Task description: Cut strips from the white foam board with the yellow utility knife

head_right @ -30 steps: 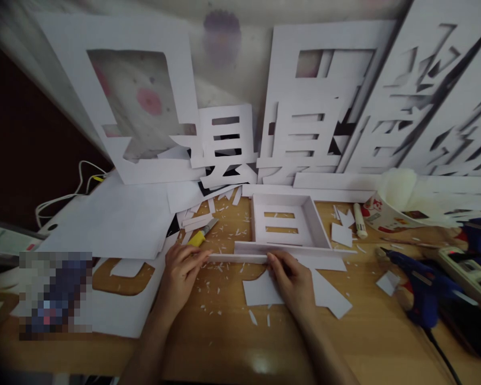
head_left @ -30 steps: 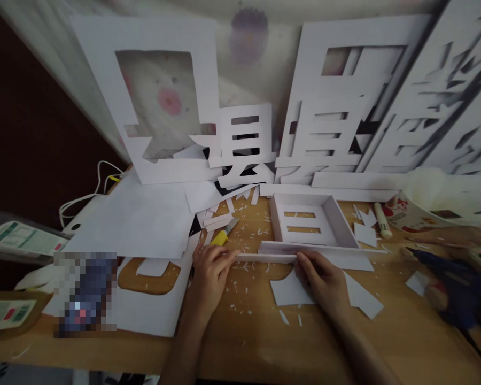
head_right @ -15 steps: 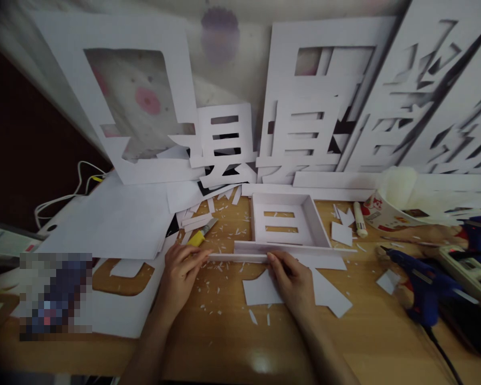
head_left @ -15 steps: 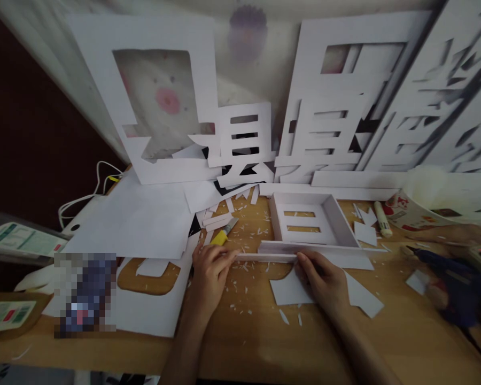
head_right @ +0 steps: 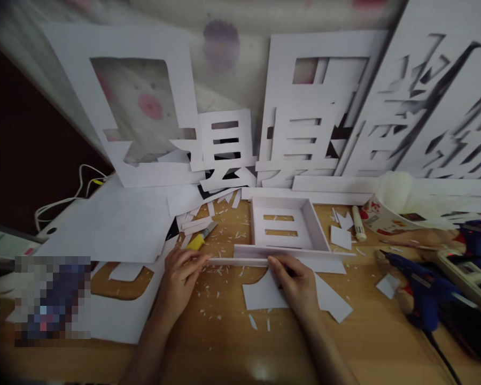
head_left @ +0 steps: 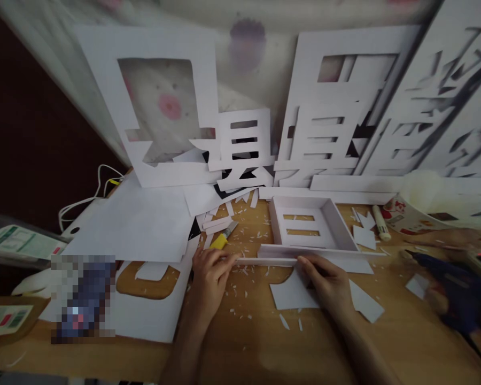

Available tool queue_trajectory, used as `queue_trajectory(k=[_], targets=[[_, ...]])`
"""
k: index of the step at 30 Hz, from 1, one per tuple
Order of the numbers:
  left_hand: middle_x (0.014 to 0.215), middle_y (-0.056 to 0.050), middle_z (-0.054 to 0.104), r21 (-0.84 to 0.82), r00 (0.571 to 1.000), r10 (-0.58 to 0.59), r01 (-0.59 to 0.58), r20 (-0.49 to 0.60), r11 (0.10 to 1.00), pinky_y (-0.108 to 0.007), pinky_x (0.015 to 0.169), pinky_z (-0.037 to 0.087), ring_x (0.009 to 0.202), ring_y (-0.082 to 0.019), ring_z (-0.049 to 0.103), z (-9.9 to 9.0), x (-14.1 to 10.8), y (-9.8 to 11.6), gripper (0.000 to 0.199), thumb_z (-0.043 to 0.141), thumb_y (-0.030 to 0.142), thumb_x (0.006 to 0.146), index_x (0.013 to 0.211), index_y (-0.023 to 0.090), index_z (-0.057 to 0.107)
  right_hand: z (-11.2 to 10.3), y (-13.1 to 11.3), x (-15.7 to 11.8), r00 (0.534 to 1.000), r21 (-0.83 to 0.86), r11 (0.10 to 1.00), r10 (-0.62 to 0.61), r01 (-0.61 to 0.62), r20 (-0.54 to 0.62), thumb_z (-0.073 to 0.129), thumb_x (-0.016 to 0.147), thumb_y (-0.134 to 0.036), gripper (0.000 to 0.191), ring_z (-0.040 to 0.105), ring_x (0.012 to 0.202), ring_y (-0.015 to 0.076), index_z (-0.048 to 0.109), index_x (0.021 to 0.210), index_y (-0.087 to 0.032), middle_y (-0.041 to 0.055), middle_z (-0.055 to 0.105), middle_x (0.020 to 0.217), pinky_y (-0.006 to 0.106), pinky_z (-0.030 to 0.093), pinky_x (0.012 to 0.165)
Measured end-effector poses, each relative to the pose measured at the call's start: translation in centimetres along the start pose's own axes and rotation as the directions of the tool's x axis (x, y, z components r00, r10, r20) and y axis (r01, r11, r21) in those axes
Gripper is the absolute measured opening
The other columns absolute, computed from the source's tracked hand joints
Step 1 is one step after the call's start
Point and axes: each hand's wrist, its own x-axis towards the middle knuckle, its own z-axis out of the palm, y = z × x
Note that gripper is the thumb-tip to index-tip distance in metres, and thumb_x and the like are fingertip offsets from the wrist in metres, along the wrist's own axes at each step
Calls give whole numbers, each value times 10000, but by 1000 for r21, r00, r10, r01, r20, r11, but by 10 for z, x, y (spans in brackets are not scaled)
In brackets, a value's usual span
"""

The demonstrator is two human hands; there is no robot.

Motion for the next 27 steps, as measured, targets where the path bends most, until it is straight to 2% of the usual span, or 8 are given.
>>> queue_trajectory(k=[3,9,13,17,22,27], targets=[[892,-14,659,-1,1000,-3,3,2,1000,-471,870,469,881,-206,598,0,-1,0,312,568,60,920,1113,268,695,-1,3,0,1000,-6,1000,-4,4,1,594,941,-584,432,646,696,147,678,863,-168,6,678,801,300,543,650],[898,-9,665,-9,1000,10,-10,-7,1000,-497,881,459,878,-208,613,1,-4,-2,295,572,56,916,1100,257,685,-1,8,-2,1000,-25,1000,1,-1,-9,583,942,-600,452,610,598,122,680,865,-165,-13,659,744,263,520,567],[897,-11,655,-6,999,25,-25,-23,1000,-543,893,441,868,-212,621,2,-4,-2,309,548,54,925,1111,267,672,-1,10,-2,1000,-36,999,-21,20,-20,595,931,-611,458,657,681,147,693,879,-167,4,692,792,296,549,638],[901,-22,646,3,998,34,-34,-46,999,-584,902,433,874,-219,615,4,-4,-3,328,507,45,935,1120,269,662,-1,9,-1,999,-42,999,-35,33,-41,586,925,-634,479,674,689,150,706,893,-171,15,713,806,299,558,638],[880,-16,648,5,998,50,-50,-43,999,-520,848,470,847,-210,602,4,-3,-5,325,528,68,936,1143,283,656,0,6,-1,999,-37,999,-31,29,-43,588,914,-650,496,670,655,150,718,868,-173,-1,700,729,302,562,639],[896,-18,649,13,997,52,-51,-53,999,-556,885,448,855,-209,606,5,-2,-5,316,496,89,956,1145,288,652,0,3,0,999,-6,1000,-15,15,-45,590,898,-670,508,665,656,148,717,853,-180,16,717,768,286,545,604]])
